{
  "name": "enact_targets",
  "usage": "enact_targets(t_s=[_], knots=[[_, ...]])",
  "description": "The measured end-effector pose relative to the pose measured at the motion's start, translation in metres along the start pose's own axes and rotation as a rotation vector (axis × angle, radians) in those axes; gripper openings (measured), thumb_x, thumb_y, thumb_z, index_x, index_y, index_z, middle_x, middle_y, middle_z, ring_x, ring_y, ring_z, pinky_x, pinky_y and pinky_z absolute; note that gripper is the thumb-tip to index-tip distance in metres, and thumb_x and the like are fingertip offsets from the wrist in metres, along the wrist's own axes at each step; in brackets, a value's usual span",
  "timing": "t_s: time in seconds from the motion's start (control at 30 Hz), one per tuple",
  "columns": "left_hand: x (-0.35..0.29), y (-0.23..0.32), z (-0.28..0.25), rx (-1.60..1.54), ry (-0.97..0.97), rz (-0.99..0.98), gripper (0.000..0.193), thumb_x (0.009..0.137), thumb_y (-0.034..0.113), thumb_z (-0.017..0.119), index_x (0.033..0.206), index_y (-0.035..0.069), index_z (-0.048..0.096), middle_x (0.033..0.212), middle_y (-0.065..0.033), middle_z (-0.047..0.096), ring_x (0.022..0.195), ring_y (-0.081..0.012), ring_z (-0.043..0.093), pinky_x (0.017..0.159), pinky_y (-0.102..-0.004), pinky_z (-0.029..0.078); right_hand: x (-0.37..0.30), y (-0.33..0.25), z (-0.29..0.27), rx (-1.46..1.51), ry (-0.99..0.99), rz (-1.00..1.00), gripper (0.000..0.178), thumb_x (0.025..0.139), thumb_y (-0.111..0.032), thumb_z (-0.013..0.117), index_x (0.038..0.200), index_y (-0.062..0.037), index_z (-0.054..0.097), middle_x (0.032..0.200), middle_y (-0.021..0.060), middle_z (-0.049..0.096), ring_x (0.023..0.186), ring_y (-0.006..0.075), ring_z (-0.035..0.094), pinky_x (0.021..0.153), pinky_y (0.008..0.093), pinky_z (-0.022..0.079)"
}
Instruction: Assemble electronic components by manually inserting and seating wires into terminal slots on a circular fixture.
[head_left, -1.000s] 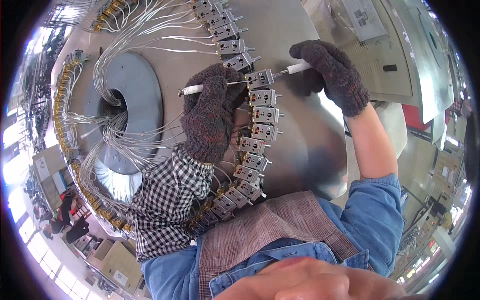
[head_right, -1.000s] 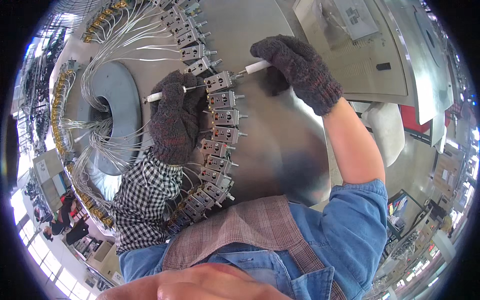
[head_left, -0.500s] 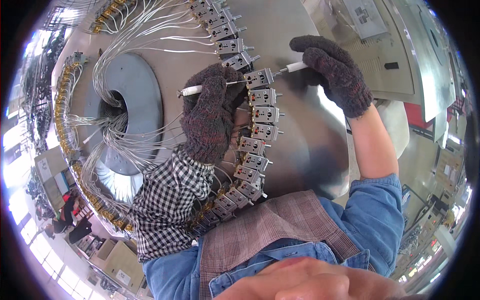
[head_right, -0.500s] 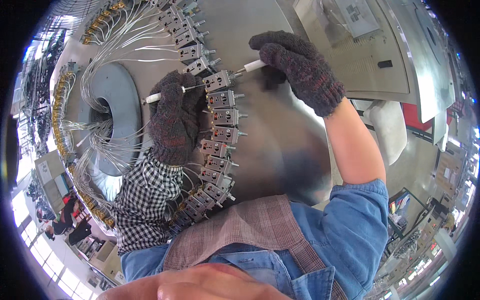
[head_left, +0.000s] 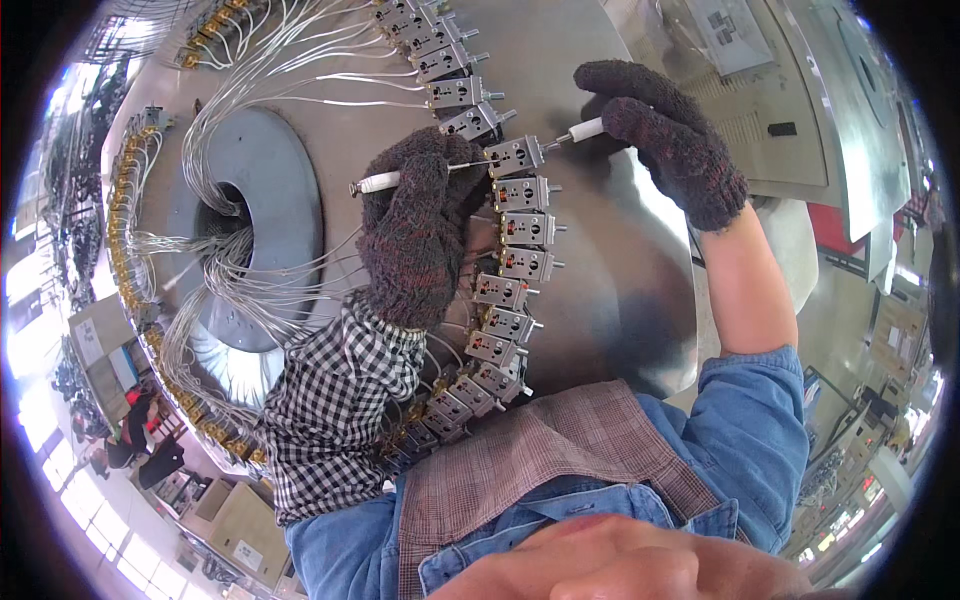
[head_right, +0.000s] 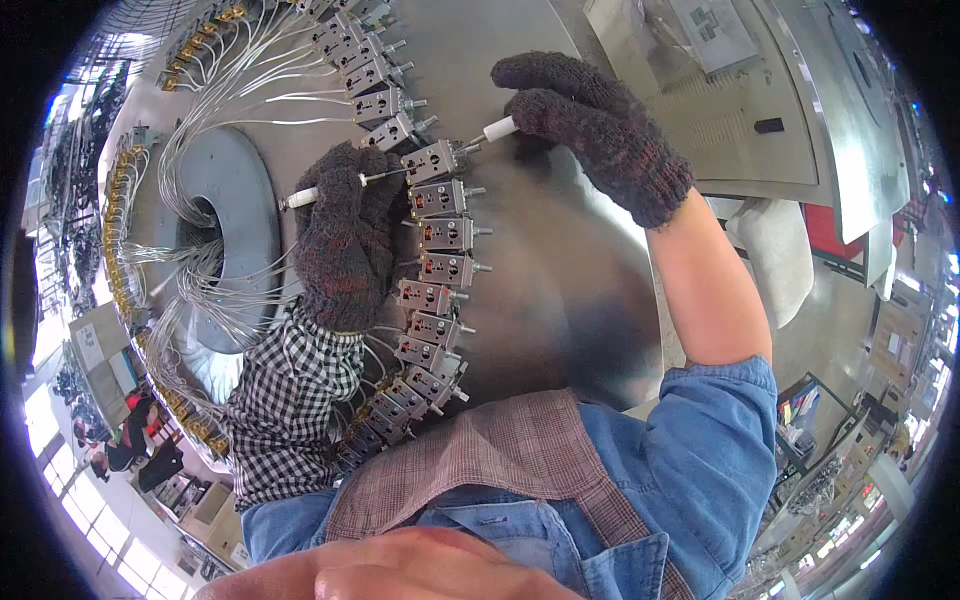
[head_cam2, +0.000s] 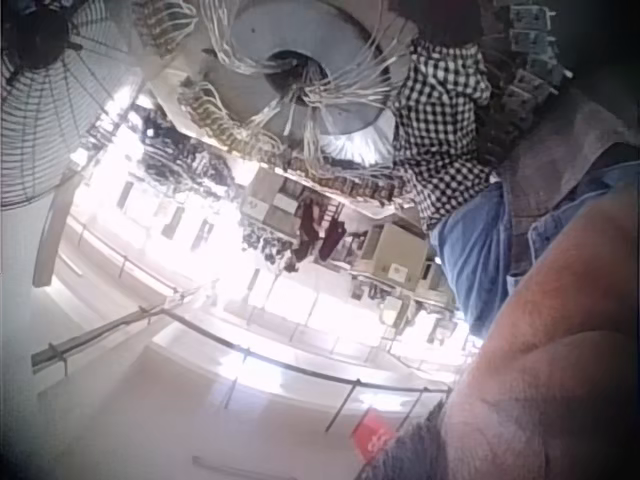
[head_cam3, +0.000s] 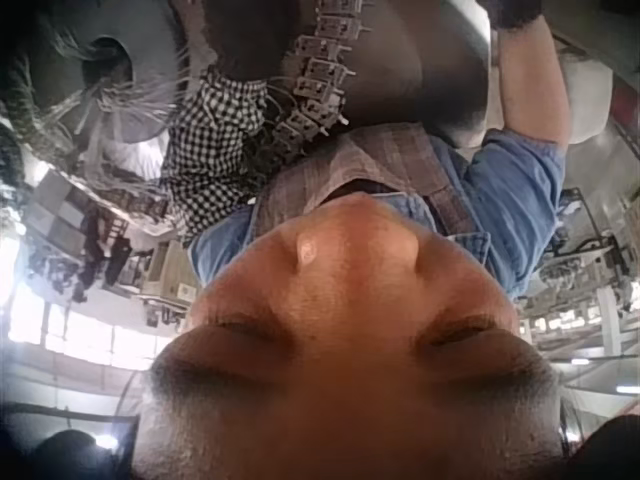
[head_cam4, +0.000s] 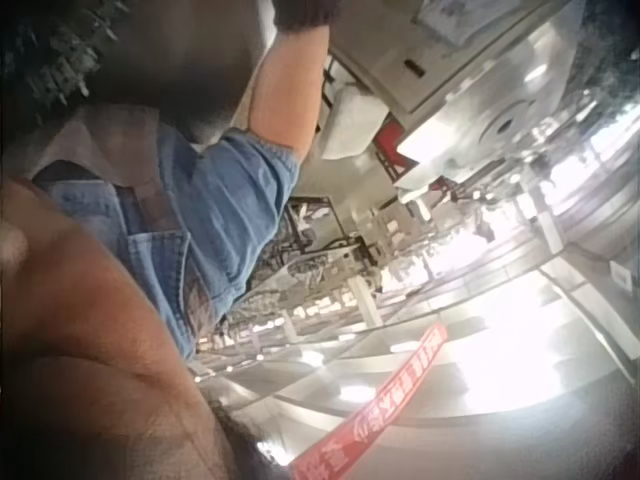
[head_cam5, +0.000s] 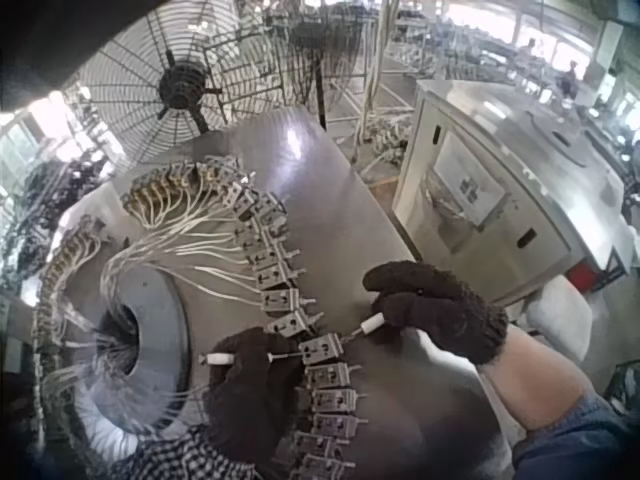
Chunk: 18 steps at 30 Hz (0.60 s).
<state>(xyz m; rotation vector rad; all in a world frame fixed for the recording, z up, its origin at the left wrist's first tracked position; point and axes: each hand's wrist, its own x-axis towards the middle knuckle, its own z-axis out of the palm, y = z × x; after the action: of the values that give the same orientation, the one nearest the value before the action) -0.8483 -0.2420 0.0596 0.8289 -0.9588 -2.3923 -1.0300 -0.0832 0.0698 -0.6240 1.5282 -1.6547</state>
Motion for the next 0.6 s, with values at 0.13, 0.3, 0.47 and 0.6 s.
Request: enact_targets(t_s=[0.13,0.3,0.47,0.6], knots=[[-0.001,0.001,0.004,0.01,-0.013,0.028,0.023,0.093,0.018,0.053,0.11,0.002,0.053,0.098,-0.0129,0.06,0.091,-0.0237,0.061,0.081,-0.0376,0.053,0.005,0.007,0.0,-0.276,0.045,-0.263,0.026,0.09,-0.018,0.051,0.108,-0.0038,0.062,0.096,0.0056,0.063,0.078,0.0113,0.061,0.072,0.027,0.051],[-0.001,0.0,0.001,0.02,-0.027,0.039,0.023,0.093,0.016,0.052,0.112,0.002,0.052,0.102,-0.0135,0.059,0.094,-0.0235,0.06,0.082,-0.0372,0.053,0.006,0.006,0.007,-0.074,0.147,0.196,0.024,0.09,-0.02,0.051,0.1,-0.0031,0.064,0.089,0.0067,0.064,0.061,0.01,0.059,0.054,0.0252,0.049],[-0.001,-0.004,-0.002,0.048,-0.069,0.141,0.023,0.093,0.013,0.052,0.113,0.002,0.052,0.104,-0.0134,0.058,0.095,-0.023,0.06,0.085,-0.0362,0.052,0.003,-0.004,0.014,-0.058,0.173,0.196,0.025,0.089,-0.025,0.053,0.094,-0.0033,0.064,0.063,0.0048,0.058,0.042,0.0127,0.052,0.039,0.0258,0.041],[-0.003,-0.001,0.0,0.033,-0.041,0.062,0.023,0.093,0.013,0.052,0.112,0.001,0.052,0.103,-0.0133,0.059,0.094,-0.0228,0.06,0.084,-0.0352,0.052,0.001,-0.011,0.013,-0.083,0.139,0.174,0.026,0.088,-0.026,0.053,0.094,-0.0033,0.064,0.061,0.0053,0.056,0.042,0.0128,0.052,0.039,0.0258,0.04]])
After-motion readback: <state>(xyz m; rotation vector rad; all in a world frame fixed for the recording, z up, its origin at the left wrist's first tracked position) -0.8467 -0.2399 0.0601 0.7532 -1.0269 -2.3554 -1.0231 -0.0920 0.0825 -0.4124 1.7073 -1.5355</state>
